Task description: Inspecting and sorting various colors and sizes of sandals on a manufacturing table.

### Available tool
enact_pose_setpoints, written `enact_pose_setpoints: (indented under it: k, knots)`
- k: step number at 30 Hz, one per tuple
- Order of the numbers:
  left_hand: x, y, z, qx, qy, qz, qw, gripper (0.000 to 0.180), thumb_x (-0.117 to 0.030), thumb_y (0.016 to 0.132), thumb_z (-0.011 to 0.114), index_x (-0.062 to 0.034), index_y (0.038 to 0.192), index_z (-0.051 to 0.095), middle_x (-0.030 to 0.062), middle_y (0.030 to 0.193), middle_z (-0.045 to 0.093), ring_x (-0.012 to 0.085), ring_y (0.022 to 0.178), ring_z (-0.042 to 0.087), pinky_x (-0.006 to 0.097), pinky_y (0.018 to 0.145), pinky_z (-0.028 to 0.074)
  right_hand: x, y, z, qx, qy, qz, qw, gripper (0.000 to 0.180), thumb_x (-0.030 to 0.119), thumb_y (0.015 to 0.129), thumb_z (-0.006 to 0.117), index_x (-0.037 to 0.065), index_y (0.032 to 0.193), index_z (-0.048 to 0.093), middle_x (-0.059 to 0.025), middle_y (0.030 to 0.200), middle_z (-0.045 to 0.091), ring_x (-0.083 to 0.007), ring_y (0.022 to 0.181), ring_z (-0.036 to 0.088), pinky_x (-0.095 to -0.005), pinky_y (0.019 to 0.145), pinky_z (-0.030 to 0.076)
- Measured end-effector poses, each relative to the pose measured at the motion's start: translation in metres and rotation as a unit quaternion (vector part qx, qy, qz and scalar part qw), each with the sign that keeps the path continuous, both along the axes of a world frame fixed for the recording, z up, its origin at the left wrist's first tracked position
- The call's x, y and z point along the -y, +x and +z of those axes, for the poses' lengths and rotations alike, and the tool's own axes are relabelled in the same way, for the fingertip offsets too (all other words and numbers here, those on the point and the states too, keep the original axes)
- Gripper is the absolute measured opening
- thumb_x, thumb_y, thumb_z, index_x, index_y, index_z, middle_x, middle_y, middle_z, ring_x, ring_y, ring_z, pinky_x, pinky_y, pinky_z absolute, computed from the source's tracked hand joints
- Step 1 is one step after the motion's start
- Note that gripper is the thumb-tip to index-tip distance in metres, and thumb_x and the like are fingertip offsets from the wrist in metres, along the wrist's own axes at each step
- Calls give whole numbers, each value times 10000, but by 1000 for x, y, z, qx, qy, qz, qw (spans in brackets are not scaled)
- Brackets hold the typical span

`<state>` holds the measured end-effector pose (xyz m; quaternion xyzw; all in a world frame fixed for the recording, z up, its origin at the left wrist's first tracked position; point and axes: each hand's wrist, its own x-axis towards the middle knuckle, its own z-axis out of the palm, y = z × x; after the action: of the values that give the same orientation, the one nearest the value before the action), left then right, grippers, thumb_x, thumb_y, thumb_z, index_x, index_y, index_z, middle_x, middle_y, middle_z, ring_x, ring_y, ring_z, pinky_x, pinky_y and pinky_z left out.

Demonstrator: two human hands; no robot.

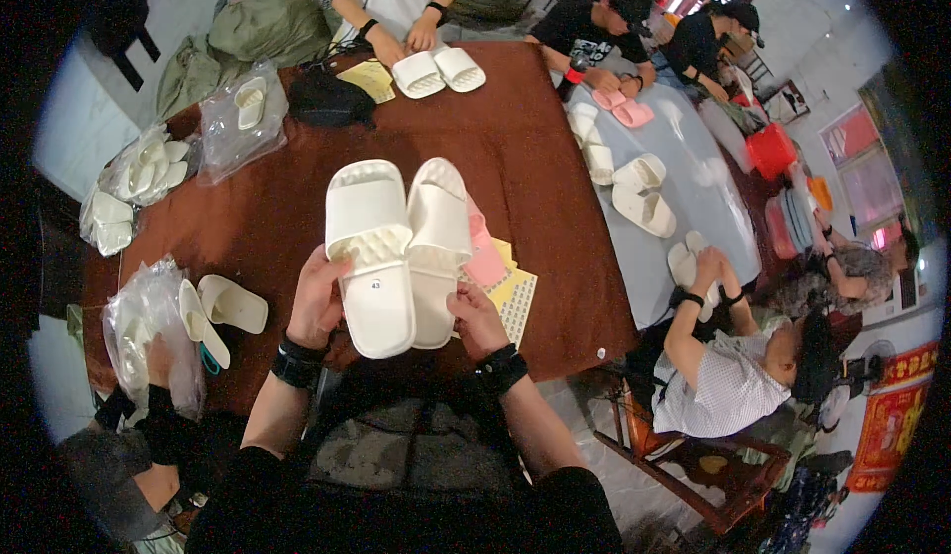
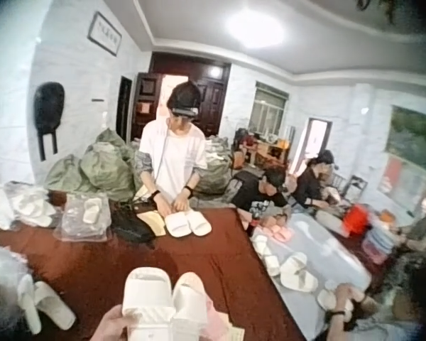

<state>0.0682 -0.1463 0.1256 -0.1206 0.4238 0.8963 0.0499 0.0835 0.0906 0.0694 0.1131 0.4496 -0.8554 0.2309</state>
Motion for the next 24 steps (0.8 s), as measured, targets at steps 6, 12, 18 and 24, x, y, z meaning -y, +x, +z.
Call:
enact_pose_setpoints:
  k: [6, 12, 18, 24]
  knots:
    - [6, -14, -57, 49, -37, 9, 998, 294, 27, 838, 459, 49, 1131, 450, 135, 1031, 576, 219, 939, 594, 337, 833, 505, -12, -10, -33, 2, 79, -62, 995, 328, 58, 849, 543, -50, 1148, 461, -113, 999, 599, -167, 870, 593, -283, 774, 487]
    - [5, -13, -90, 82, -22, -79, 993, 350, 1, 870, 422, 43, 1217, 437, 155, 1128, 562, 246, 1011, 578, 367, 878, 483, -5, -24, -63, 23, 103, -102, 989, 381, -23, 786, 522, -65, 1156, 442, -123, 986, 592, -179, 838, 582, -281, 737, 486]
    - [3, 6, -98, 83, -17, -147, 986, 463, 54, 781, 490, 32, 1238, 422, 131, 1158, 548, 245, 1066, 550, 376, 902, 468, -2, -30, -63, 38, 103, -97, 989, 391, -47, 762, 508, -68, 1150, 460, -115, 989, 592, -169, 839, 589, -266, 732, 491]
    - [12, 2, -110, 84, -91, -165, 979, 461, 80, 724, 497, 48, 1182, 468, 137, 1080, 587, 244, 990, 590, 371, 870, 484, -12, -20, -72, -8, 95, -56, 994, 457, 0, 798, 508, -38, 1243, 413, -110, 1063, 577, -170, 924, 590, -283, 730, 502]
